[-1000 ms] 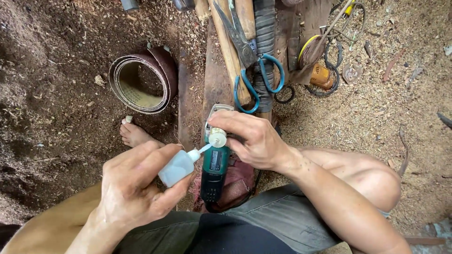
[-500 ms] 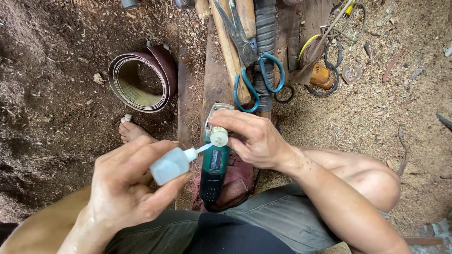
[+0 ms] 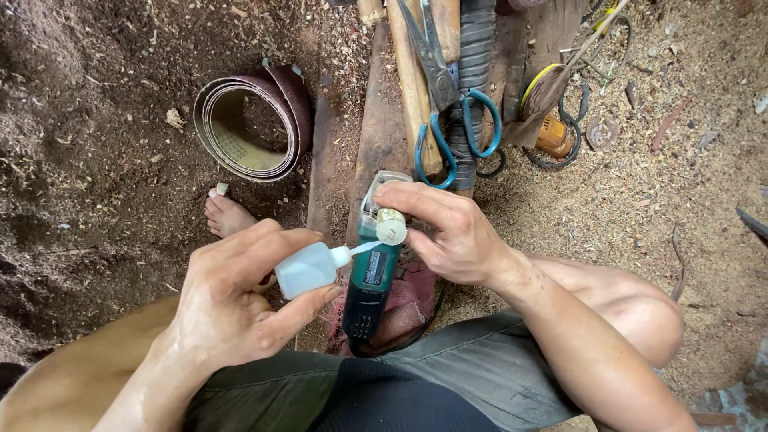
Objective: The person sits on the floor holding an angle grinder fitted with a white cylindrical grinding stone. They rotate and trim the stone with scissors, work the stone surface by hand, and squeeze liquid from a plastic bottle onto the stone before setting the bottle on the workbench.
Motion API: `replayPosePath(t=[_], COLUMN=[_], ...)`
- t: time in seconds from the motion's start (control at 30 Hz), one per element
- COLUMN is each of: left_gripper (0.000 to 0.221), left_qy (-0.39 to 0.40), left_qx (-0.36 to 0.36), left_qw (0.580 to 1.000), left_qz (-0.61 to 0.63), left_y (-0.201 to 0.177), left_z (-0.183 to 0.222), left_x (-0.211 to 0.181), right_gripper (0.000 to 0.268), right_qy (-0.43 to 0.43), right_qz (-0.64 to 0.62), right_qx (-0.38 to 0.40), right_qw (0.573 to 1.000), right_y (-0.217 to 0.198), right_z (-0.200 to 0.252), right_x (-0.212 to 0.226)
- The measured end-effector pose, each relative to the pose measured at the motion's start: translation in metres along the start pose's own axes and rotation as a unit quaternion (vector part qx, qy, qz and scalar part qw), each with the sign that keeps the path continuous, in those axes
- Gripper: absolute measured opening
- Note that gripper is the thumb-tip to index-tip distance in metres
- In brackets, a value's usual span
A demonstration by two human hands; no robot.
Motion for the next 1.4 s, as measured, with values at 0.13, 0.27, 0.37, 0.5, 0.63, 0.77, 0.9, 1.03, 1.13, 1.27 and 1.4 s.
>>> replayPosePath(t=[0.13,0.27,0.37,0.5,0.63,0.77,0.9,1.03,1.13,1.27,1.4], left_gripper=[0.042,0.038,0.042,0.042,0.042,0.042,0.044,0.046,0.048,0.049,0.05], left_qy=[0.016,-0.011,-0.005,-0.008,-0.04,-0.03,-0.055,-0.121,-0.142,-0.156,-0.155], left_qx=[-0.001,0.005,0.003,0.006,0.022,0.031,0.028,0.026,0.013,0.003,0.004], left_qw=[1.0,1.0,1.0,1.0,0.998,0.997,0.985,0.961,0.948,0.943,0.944], left_qz=[-0.005,0.008,0.01,0.012,0.044,0.066,0.158,0.246,0.284,0.295,0.292], left_y=[0.001,0.003,0.004,0.005,0.005,0.0,-0.005,-0.007,-0.007,-0.007,-0.006], left_z=[-0.001,0.0,0.0,0.0,0.001,0.006,0.01,0.017,0.019,0.018,0.017], left_x=[0.002,0.006,0.006,0.006,0.011,0.021,0.03,0.039,0.043,0.042,0.041], right_gripper=[0.043,0.044,0.042,0.043,0.043,0.042,0.043,0.046,0.045,0.049,0.053], right_qy=[0.002,0.002,0.0,-0.002,-0.001,0.003,0.001,0.005,-0.007,-0.023,-0.036], right_qz=[-0.004,-0.003,-0.007,-0.005,-0.003,-0.002,0.004,0.01,0.015,0.015,-0.003], right_qx=[-0.002,-0.003,-0.004,-0.004,-0.004,-0.002,-0.003,0.003,0.005,0.004,0.002], right_qw=[1.0,1.0,1.0,1.0,1.0,1.0,1.0,1.0,1.0,1.0,0.999], right_y=[0.0,0.0,0.0,0.0,0.0,0.0,0.001,-0.001,-0.001,-0.003,-0.005], right_z=[0.001,0.001,0.001,0.002,0.001,0.001,0.003,0.004,0.005,0.004,0.003], right_x=[-0.002,-0.001,-0.002,-0.003,-0.002,-0.003,-0.005,-0.005,-0.006,-0.002,0.001])
Point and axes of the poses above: each hand's wrist, its own z-axis away from the middle knuckle, its own y-axis out of the palm, x = y × z, the point moved 1 cm from there along -z, towards the middle knuckle, and after that the axes turned 3 degrees about -y, right-handed, at the moved point
